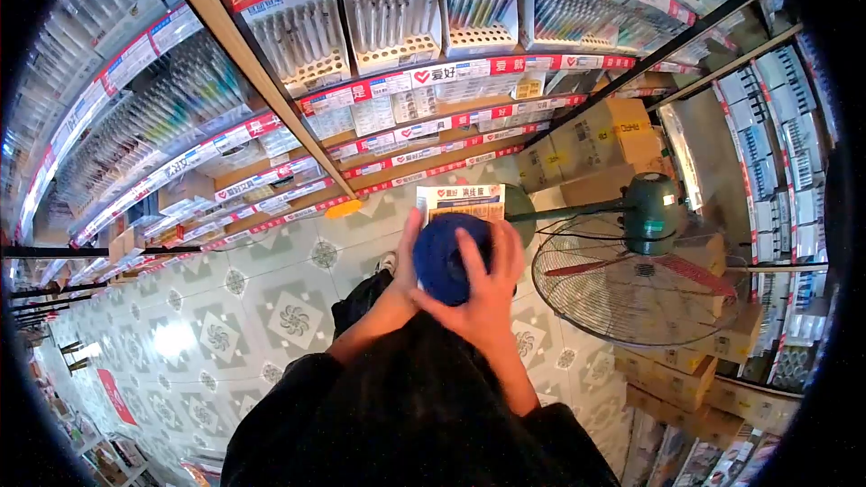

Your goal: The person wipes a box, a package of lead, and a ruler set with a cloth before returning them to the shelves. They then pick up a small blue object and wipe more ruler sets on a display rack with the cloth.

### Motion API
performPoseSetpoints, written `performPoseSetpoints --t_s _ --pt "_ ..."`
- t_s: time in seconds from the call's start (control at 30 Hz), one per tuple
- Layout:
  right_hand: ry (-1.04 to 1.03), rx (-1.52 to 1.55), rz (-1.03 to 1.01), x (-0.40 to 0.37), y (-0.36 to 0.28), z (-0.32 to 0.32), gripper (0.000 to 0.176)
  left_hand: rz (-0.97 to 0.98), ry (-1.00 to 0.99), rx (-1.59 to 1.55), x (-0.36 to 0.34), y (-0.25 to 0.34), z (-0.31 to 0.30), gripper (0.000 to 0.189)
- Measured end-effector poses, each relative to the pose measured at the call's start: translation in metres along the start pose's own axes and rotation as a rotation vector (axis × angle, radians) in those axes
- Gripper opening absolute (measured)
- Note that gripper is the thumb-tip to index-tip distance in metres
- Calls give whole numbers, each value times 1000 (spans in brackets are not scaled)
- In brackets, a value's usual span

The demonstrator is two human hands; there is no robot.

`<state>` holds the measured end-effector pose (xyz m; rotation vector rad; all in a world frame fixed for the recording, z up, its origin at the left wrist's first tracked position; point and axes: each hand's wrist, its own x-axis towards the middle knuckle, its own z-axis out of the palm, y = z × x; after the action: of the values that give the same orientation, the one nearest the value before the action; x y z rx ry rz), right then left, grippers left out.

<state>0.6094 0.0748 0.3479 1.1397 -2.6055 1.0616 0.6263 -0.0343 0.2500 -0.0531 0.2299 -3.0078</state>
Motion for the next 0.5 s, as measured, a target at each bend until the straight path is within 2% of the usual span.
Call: performPoseSetpoints --t_s 0.07,0.1,0.2,0.23,0.27,0.33,0.37,0.4,0.5 --pt "-100 -197 -124 10 -4 -6 76 0 -104 19 -1 3 -4 78" --pt "-123 -165 -131 14 -2 -4 74 30 -117 37 0 5 -8 76" --pt "-149 -53 -93 32 24 9 72 285 365 469 -9 -1 -4 74" --pt "-68 -19 -11 44 28 12 70 236 256 511 -13 -6 21 73" --pt "19 -60 -2 56 35 15 68 157 234 280 -19 -6 20 72" --pt "-31 314 97 73 34 12 66 168 233 301 -23 -9 23 74" --pt "-52 74 -62 70 29 15 64 184 224 297 -22 -8 22 74" --pt "-64 -25 -159 65 21 17 61 209 219 292 -19 -5 20 74" --pt "-131 -51 -343 38 3 28 60 243 249 263 -21 9 4 74"
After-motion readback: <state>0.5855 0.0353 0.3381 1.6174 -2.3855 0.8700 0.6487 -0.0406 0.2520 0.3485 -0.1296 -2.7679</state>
